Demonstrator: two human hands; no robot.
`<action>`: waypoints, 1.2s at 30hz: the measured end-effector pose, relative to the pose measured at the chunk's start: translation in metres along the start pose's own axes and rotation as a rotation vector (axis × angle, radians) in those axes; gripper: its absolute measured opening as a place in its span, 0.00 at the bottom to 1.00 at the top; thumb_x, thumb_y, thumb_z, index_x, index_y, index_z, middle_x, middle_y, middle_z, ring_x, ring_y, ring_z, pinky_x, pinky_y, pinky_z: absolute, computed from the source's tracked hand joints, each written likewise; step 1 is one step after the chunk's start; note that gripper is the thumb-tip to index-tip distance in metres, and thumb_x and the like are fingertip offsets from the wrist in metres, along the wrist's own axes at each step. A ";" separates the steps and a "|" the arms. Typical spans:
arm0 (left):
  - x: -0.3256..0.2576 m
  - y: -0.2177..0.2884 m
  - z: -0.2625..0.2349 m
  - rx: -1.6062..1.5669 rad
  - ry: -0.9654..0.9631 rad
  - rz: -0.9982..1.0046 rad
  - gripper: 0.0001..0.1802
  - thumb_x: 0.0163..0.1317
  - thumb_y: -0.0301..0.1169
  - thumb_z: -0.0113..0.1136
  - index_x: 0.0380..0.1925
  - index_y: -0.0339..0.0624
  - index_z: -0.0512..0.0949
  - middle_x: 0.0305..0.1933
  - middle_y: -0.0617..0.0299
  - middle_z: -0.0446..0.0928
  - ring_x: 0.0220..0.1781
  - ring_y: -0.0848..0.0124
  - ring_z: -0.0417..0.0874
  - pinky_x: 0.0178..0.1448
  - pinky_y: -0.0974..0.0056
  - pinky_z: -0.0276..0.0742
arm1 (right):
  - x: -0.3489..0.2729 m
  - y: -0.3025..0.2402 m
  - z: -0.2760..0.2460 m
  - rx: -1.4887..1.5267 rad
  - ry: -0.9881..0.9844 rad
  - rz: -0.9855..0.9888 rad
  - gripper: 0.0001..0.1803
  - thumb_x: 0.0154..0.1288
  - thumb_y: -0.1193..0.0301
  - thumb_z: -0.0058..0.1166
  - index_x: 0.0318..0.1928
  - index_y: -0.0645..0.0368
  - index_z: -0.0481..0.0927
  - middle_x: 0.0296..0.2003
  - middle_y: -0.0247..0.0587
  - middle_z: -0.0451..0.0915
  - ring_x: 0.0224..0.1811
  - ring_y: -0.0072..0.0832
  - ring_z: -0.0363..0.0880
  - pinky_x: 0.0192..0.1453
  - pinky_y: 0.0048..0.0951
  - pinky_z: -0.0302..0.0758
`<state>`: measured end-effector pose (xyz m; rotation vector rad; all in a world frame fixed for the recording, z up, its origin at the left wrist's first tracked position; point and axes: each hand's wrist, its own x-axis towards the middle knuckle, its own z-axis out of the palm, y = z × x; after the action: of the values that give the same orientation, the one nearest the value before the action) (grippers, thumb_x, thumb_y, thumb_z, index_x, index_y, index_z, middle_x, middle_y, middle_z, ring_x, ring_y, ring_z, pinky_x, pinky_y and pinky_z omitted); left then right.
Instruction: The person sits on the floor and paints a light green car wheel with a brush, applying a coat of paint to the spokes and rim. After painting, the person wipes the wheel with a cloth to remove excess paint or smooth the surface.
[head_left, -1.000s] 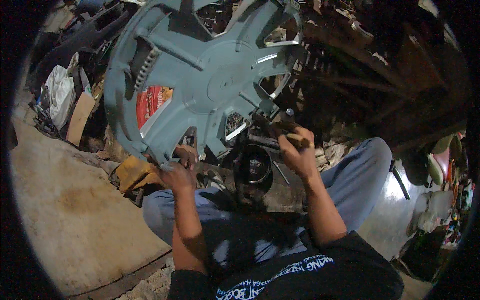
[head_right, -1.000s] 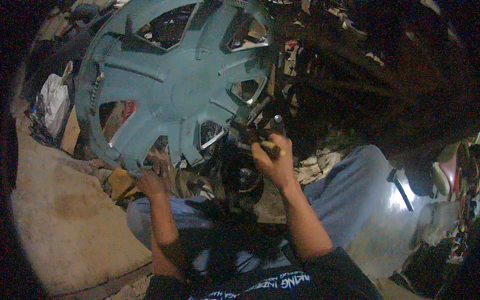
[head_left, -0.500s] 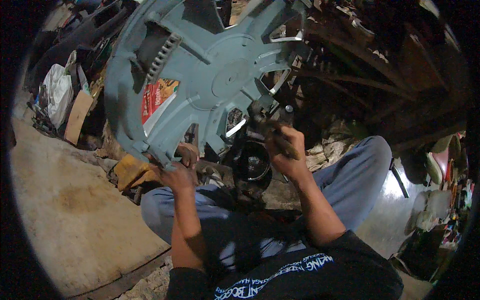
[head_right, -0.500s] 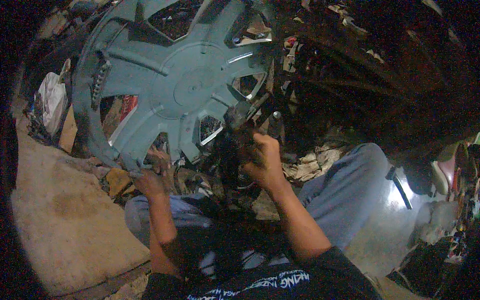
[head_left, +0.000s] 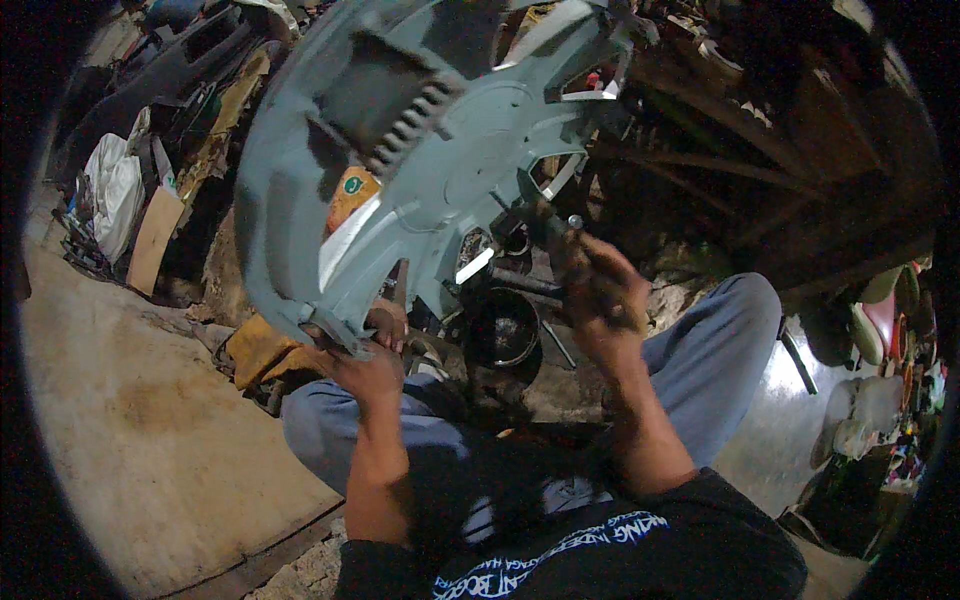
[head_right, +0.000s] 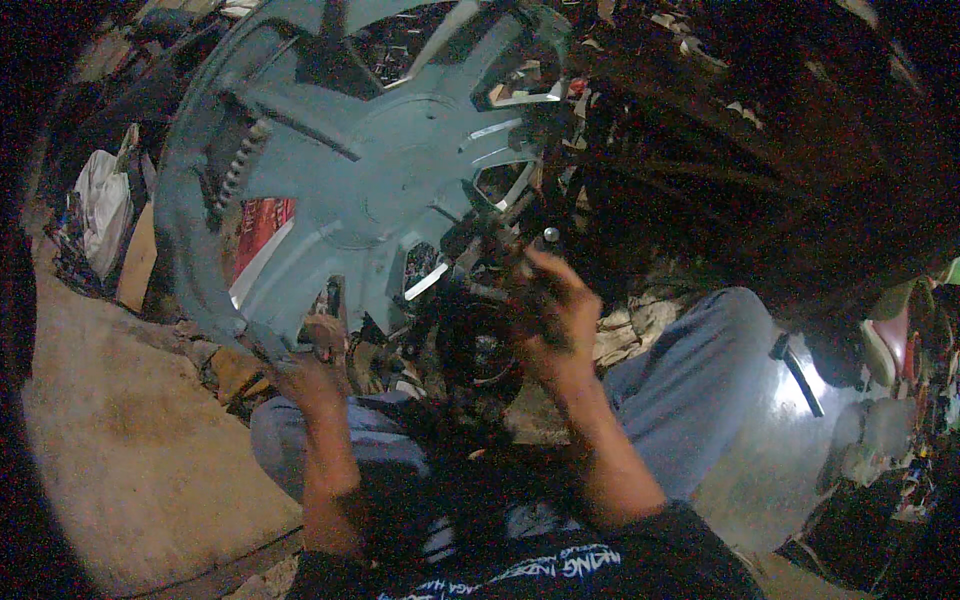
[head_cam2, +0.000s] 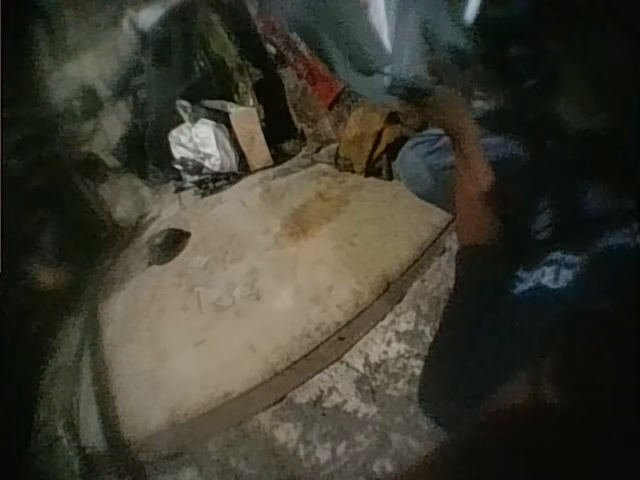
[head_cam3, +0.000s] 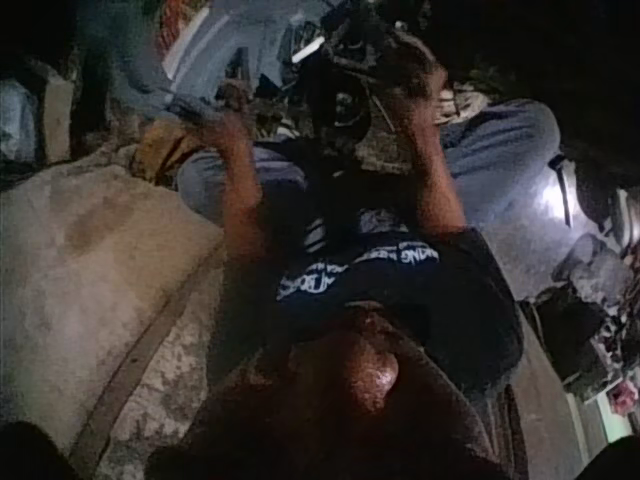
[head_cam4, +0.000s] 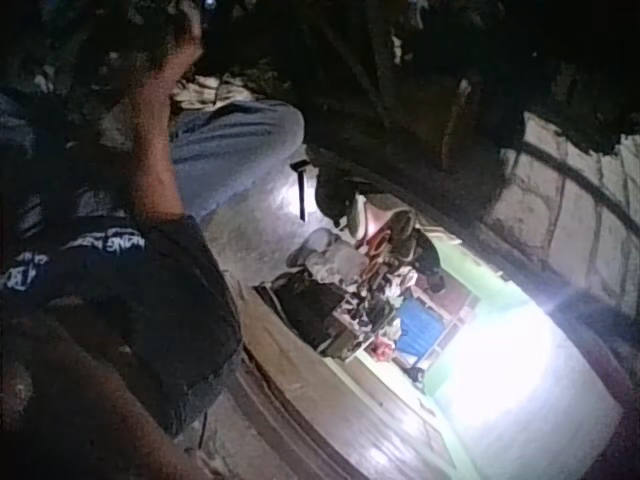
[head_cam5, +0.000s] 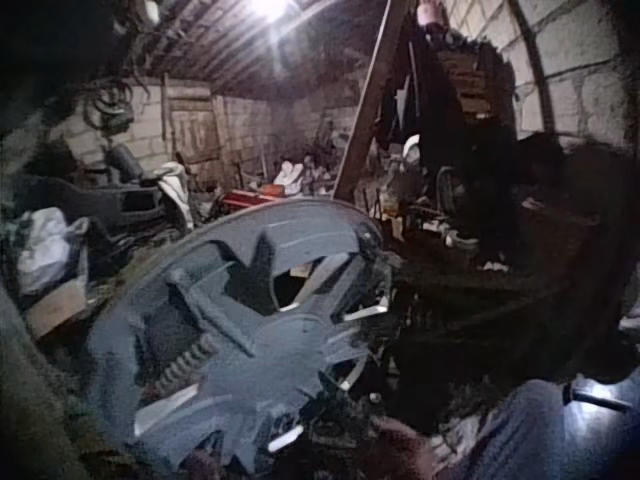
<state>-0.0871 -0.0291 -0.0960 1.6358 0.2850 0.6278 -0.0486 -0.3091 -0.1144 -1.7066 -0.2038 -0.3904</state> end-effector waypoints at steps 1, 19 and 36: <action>-0.002 -0.002 -0.001 -0.086 0.016 0.005 0.45 0.63 0.72 0.19 0.24 0.39 0.66 0.20 0.56 0.66 0.19 0.64 0.66 0.23 0.64 0.63 | 0.003 -0.003 -0.009 -0.076 0.047 -0.054 0.22 0.57 0.80 0.53 0.54 0.64 0.80 0.48 0.46 0.82 0.48 0.29 0.80 0.54 0.26 0.74; -0.014 0.001 0.018 -0.707 -0.033 -0.160 0.36 0.55 0.60 0.54 0.46 0.36 0.68 0.38 0.54 0.72 0.38 0.62 0.76 0.40 0.60 0.75 | 0.021 -0.001 -0.053 -0.367 -0.184 -0.240 0.12 0.57 0.79 0.61 0.43 0.60 0.84 0.45 0.44 0.84 0.48 0.41 0.82 0.52 0.34 0.79; -0.016 0.002 0.032 -0.590 0.044 -0.127 0.36 0.43 0.49 0.72 0.45 0.33 0.73 0.39 0.55 0.75 0.40 0.63 0.79 0.46 0.59 0.75 | 0.003 0.041 -0.053 -0.079 -0.125 0.110 0.23 0.68 0.64 0.51 0.60 0.62 0.74 0.57 0.47 0.78 0.59 0.42 0.77 0.62 0.39 0.74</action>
<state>-0.0829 -0.0648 -0.0995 1.0312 0.2078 0.5828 -0.0389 -0.3685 -0.1440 -1.8130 -0.1864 -0.2126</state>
